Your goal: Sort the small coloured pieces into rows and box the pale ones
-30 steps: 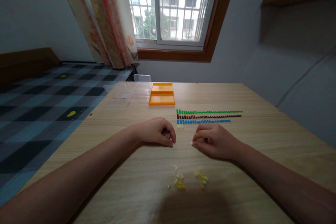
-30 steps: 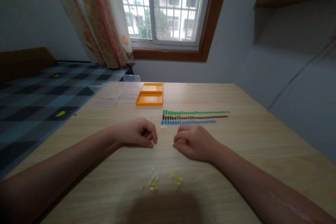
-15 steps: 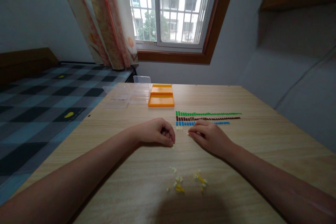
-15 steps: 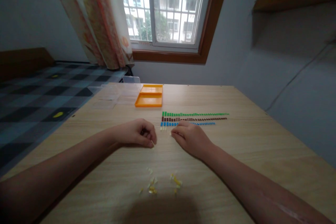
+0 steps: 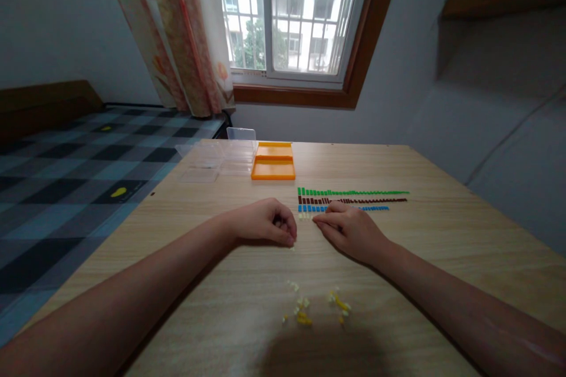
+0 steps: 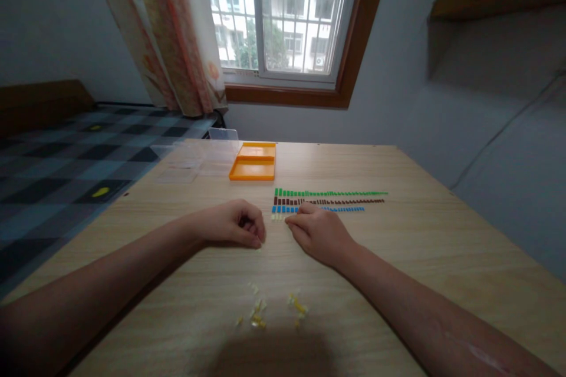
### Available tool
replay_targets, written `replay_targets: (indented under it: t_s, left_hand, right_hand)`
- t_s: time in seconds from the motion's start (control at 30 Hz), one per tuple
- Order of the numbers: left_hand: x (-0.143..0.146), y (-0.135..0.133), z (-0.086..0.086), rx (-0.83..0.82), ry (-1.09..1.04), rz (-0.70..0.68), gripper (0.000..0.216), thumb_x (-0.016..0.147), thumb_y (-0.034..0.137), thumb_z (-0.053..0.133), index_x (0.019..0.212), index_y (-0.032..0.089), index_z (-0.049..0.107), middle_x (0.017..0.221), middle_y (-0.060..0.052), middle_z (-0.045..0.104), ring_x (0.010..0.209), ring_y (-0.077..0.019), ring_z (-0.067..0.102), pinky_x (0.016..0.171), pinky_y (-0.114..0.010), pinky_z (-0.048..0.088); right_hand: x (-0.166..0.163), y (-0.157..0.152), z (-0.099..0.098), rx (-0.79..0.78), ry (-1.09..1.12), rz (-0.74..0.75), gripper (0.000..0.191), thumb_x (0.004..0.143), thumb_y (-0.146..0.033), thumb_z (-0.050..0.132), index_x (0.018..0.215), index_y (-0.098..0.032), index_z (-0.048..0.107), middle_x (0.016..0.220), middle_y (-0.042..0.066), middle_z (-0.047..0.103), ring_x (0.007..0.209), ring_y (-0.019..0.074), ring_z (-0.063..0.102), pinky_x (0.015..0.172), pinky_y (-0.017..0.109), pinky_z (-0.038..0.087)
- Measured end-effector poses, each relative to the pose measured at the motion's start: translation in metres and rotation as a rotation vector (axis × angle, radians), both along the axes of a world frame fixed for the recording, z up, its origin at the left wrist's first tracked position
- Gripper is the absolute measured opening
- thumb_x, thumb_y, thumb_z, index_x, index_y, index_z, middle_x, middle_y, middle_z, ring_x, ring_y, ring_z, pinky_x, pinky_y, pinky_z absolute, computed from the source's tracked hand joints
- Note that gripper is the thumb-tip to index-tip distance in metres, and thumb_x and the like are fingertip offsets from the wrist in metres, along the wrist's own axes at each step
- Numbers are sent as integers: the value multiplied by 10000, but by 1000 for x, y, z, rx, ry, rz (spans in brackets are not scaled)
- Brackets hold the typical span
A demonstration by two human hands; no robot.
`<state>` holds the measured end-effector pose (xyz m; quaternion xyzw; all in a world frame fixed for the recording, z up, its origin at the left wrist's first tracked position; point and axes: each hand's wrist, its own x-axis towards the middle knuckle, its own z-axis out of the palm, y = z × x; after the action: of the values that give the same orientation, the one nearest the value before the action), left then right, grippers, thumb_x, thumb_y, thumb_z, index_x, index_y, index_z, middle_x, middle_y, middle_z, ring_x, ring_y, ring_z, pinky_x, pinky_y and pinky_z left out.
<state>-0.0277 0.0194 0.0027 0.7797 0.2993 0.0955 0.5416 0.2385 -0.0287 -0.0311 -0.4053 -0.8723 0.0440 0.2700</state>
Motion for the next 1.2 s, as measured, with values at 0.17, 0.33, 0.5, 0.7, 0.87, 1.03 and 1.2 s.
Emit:
replay_targets:
  t_s: [0.17,0.33,0.5,0.7,0.87,1.03,1.2]
  left_hand:
    - [1,2,-1,11,-9,-4,277,739,391,846,833,146,758,586,41,567,544,-91,454,522,-215,329]
    - [1,1,-1,22,-4,2,258,733,372,840,832,144,770,578,41,561,542,-90,456,521,-217,321]
    - [0,1,2,26,2,6,234,734,348,832,840,146,781,556,50,538,529,-88,446,519,-221,318]
    - [0,1,3,13,20,14,248,724,357,837,844,147,782,549,48,544,516,-86,434,508,-219,308]
    - [-3,5,2,-9,43,22,278,715,391,832,821,145,760,568,36,567,516,-88,450,490,-211,314]
    - [-7,9,5,-17,97,26,288,744,398,806,868,146,746,556,45,557,477,-92,454,458,-208,317]
    - [-4,6,7,71,125,4,195,729,309,800,824,146,749,607,35,590,555,-96,494,525,-206,362]
  right_hand:
    - [1,1,0,1,25,-9,241,1028,-269,549,1036,-229,787,844,35,609,791,130,574,726,244,407]
    - [0,2,-1,-3,3,-35,238,1017,-270,558,1018,-247,795,853,33,613,787,134,576,714,249,399]
    - [-5,-2,1,-36,-3,-78,245,1008,-264,558,1065,-239,795,885,41,651,817,143,605,719,252,414]
    - [-8,-7,4,-35,53,-86,249,1001,-249,552,1057,-219,793,864,44,656,793,145,602,700,251,413]
    - [-6,-9,5,-8,103,13,245,1007,-242,553,1049,-199,790,857,52,647,774,133,588,692,240,421]
    - [-10,-21,12,-18,89,277,270,1008,-250,542,1155,-199,762,907,58,636,777,121,574,701,237,444]
    - [-20,-34,20,-73,0,362,303,1025,-272,504,1211,-213,736,947,54,640,784,122,580,716,246,449]
